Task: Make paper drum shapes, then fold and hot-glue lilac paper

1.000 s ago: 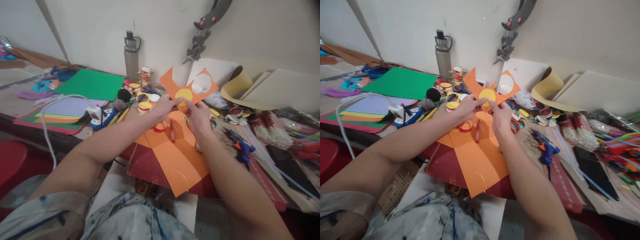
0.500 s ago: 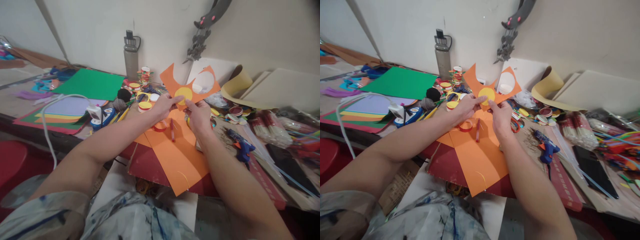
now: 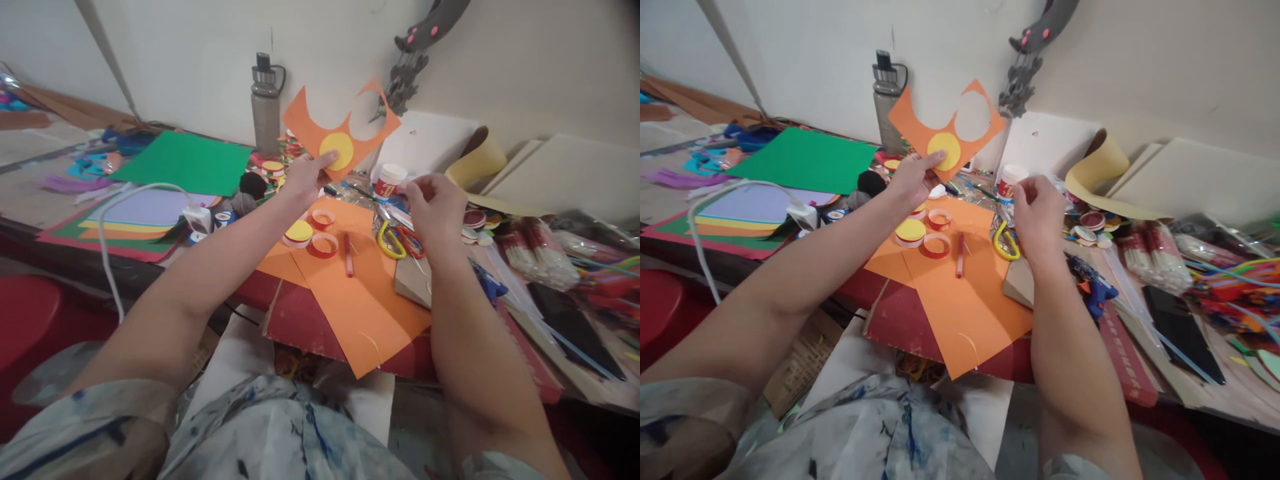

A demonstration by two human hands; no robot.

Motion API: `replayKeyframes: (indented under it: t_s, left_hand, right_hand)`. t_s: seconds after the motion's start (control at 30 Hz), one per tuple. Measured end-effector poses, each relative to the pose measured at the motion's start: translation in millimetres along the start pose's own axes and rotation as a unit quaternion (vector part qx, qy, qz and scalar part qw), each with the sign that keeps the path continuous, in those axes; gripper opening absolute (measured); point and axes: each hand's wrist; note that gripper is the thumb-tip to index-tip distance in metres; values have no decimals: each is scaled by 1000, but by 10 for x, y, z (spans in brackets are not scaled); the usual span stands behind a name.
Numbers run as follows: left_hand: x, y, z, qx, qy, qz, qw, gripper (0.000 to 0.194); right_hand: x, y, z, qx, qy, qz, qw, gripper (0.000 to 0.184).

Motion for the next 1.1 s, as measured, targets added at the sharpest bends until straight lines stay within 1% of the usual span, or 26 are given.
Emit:
replayKeyframes:
  t_s: [0.03, 0.1, 0.17, 0.23, 0.3, 0.4, 0.5, 0.53, 0.6, 0.7, 0.77, 0.83, 0.93, 0.97, 1.03, 1.1]
  left_hand:
    - [-2, -30, -15, 5, 0, 0, 1000, 34]
    - [-13, -92, -31, 8, 4, -4, 1000, 37]
    - [-18, -154, -38, 6, 12, -10, 1000, 41]
    - [-9, -211, -44, 4, 20, -18, 1000, 42]
    - [14, -263, -52, 3, 26, -23, 999, 41]
    - [52, -322, -58, 3, 33, -30, 999, 39]
    - [63, -346, -41, 12, 30, -33, 999, 35]
    - [58, -346, -29, 15, 28, -31, 999, 34]
    - [39, -340, -1, 17, 26, -25, 999, 34]
    - [3, -318, 30, 10, 25, -21, 999, 41]
    - [-15, -296, 20, 2, 25, -24, 999, 44]
    - [-21, -268, -23, -13, 28, -31, 999, 44]
    - [-13, -227, -124, -38, 35, -46, 998, 47]
    - [-9, -220, -154, -45, 38, -50, 997, 48]
    - [-2, -221, -192, -51, 47, -53, 996, 49]
    - [3, -241, -191, -49, 55, -46, 996, 46]
  right_hand:
    - [-7, -59, 9, -71, -6, 22, 997, 15]
    - [-22, -151, 43, -200, -2, 87, 976, 15]
    - [-31, -200, 76, -294, 7, 160, 942, 20]
    - [-35, -214, 93, -359, 10, 227, 905, 27]
    - [-41, -205, 91, -404, 2, 273, 873, 32]
    - [-70, -169, 85, -453, -22, 310, 836, 39]
    - [-121, -113, 112, -480, -21, 373, 794, 41]
    - [-138, -92, 126, -482, -17, 395, 782, 41]
    - [-167, -51, 151, -480, -12, 416, 772, 44]
    - [-181, -3, 131, -469, -4, 405, 785, 49]
    - [-169, 19, 64, -460, 9, 374, 805, 53]
    - [-145, 33, -35, -440, 27, 315, 840, 61]
    - [-102, 46, -183, -368, 44, 201, 907, 71]
    - [-89, 50, -217, -336, 48, 166, 926, 70]
    - [-66, 64, -252, -267, 45, 104, 957, 63]
    - [-51, 90, -251, -186, 22, 71, 980, 55]
Point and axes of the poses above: each hand's wrist, its own x-axis towards the middle knuckle, its own y-axis out of the palm, z = x × y, and after that the axes turned 12 degrees about -x, right-handed
